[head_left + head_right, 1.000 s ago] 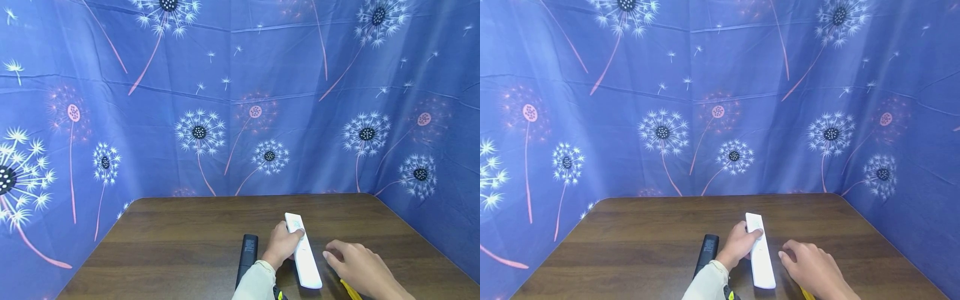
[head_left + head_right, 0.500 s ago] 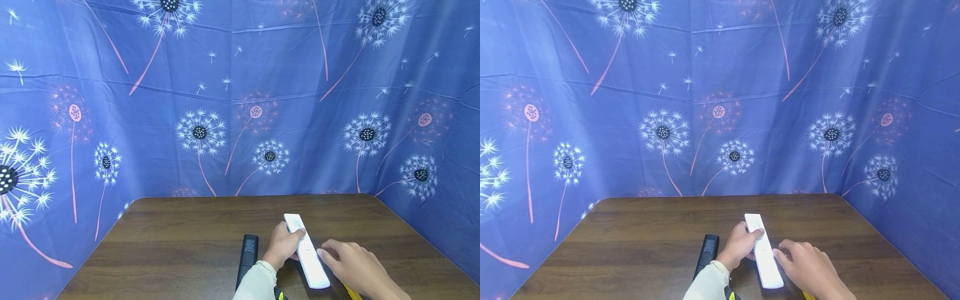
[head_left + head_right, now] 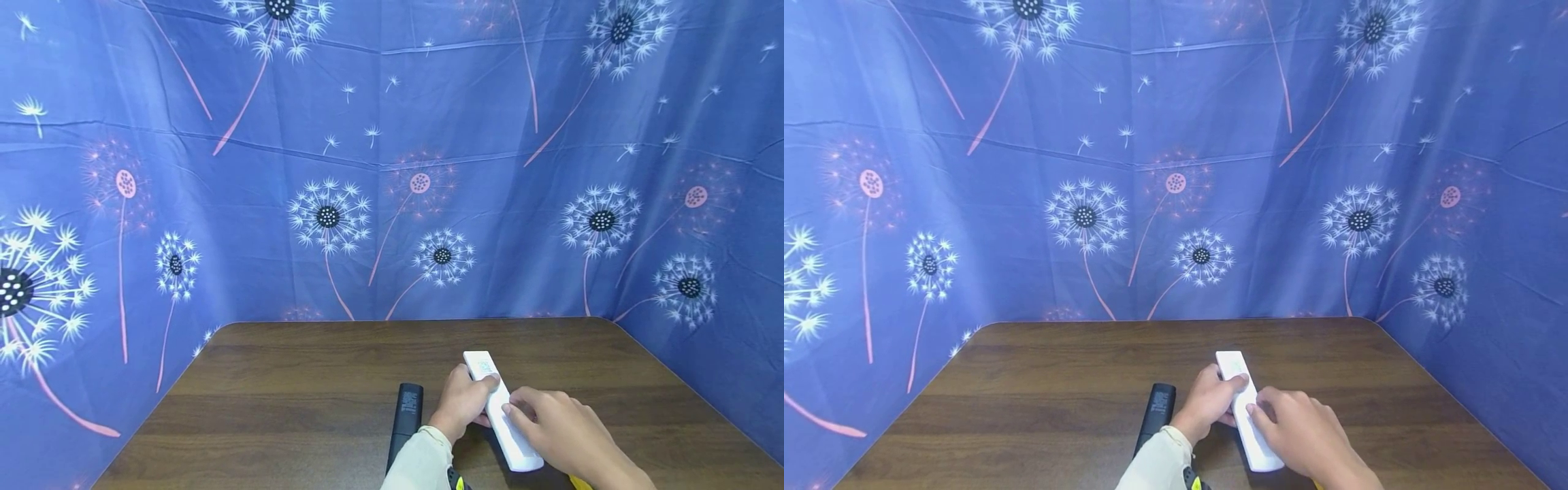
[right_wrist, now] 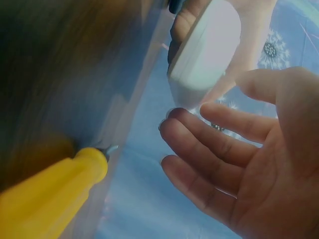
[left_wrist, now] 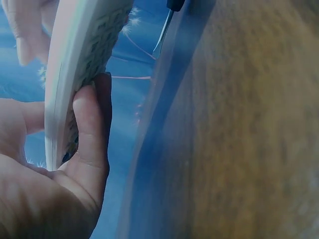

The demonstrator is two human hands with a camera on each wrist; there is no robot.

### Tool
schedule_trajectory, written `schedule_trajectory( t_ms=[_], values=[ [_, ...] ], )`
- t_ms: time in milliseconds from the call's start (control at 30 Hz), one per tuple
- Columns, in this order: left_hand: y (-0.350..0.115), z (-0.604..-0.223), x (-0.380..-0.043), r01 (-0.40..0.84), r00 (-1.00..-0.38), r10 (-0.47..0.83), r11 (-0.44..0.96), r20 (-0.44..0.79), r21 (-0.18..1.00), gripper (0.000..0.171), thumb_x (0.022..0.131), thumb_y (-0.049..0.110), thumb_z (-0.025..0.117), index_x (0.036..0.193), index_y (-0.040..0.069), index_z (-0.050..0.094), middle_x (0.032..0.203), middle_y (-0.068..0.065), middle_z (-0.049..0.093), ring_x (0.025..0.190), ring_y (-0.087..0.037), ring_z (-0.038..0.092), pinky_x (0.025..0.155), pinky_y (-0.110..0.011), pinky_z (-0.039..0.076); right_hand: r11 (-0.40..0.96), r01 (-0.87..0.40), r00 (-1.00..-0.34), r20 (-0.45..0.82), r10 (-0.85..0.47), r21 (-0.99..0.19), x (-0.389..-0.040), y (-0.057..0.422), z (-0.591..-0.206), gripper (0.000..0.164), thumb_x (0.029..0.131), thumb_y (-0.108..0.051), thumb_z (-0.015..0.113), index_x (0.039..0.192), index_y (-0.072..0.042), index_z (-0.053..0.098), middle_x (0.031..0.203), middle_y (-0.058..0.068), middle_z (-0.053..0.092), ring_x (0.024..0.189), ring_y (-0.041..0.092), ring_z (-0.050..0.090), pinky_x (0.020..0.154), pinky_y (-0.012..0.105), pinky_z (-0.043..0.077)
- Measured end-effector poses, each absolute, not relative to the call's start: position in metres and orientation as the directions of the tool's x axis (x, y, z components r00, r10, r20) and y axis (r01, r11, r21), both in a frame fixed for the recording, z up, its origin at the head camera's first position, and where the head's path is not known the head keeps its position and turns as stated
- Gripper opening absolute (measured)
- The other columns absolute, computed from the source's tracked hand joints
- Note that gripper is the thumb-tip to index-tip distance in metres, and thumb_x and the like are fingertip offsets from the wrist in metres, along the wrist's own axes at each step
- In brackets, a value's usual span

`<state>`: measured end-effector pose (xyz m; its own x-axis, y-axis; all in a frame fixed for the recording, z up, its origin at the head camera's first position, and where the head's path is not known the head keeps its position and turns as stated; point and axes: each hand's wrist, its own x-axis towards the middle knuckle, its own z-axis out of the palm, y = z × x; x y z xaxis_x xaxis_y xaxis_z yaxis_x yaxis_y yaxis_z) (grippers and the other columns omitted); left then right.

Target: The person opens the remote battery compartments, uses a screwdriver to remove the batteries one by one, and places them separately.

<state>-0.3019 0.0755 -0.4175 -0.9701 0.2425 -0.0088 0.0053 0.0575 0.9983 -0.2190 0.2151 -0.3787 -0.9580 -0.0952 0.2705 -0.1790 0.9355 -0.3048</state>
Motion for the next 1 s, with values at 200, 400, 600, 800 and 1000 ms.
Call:
schedule_trajectory(
  t_ms=[200,400,600,800,1000],
  values=[
    [0.075,-0.419,-0.302,0.013,-0.974,0.227,0.022,0.008,1.000,0.036,0.096,0.022,0.068,0.117,-0.002,0.053,0.082,-0.009,0.060,0.062,-0.021,0.067,0.051,-0.035,0.057,0.949,-0.198,-0.942,0.316,-0.115,-0.246,-0.218,0.208,-0.377,0.020,0.094,-0.039,0.070,0.102,-0.021,0.072,0.079,-0.014,0.064,0.065,0.003,0.053,0.055,0.031,0.044],
    [0.072,-0.419,-0.302,0.030,-0.979,0.203,-0.011,0.032,0.999,0.032,0.096,0.021,0.067,0.115,-0.002,0.055,0.081,-0.007,0.061,0.063,-0.020,0.067,0.051,-0.032,0.057,0.951,-0.238,-0.911,0.384,-0.149,-0.196,-0.217,0.203,-0.379,0.025,0.093,-0.040,0.071,0.108,-0.021,0.072,0.096,-0.007,0.071,0.076,0.010,0.063,0.059,0.037,0.051],
    [0.072,-0.419,-0.302,0.028,-0.981,0.190,-0.046,0.037,0.999,0.032,0.097,0.022,0.066,0.115,-0.002,0.054,0.082,-0.008,0.061,0.064,-0.020,0.067,0.052,-0.032,0.057,0.958,-0.243,-0.895,0.416,-0.161,-0.152,-0.215,0.200,-0.382,0.029,0.090,-0.042,0.073,0.111,-0.021,0.072,0.097,-0.003,0.068,0.076,0.013,0.063,0.058,0.039,0.050],
    [0.071,-0.418,-0.302,0.023,-0.982,0.184,-0.044,0.031,0.999,0.036,0.097,0.024,0.067,0.118,-0.002,0.053,0.084,-0.008,0.061,0.065,-0.019,0.067,0.054,-0.032,0.058,0.961,-0.252,-0.865,0.471,-0.173,-0.109,-0.215,0.198,-0.385,0.034,0.083,-0.039,0.080,0.110,-0.020,0.072,0.090,-0.003,0.063,0.064,0.009,0.056,0.054,0.035,0.046],
    [0.072,-0.420,-0.303,0.011,-0.983,0.180,-0.074,0.024,0.997,0.032,0.096,0.022,0.066,0.114,-0.001,0.055,0.080,-0.009,0.062,0.061,-0.019,0.067,0.051,-0.030,0.057,0.963,-0.241,-0.881,0.444,-0.165,-0.121,-0.215,0.198,-0.388,0.045,0.078,-0.044,0.083,0.111,-0.016,0.071,0.092,0.001,0.063,0.061,0.011,0.053,0.054,0.036,0.047]
  ],
)
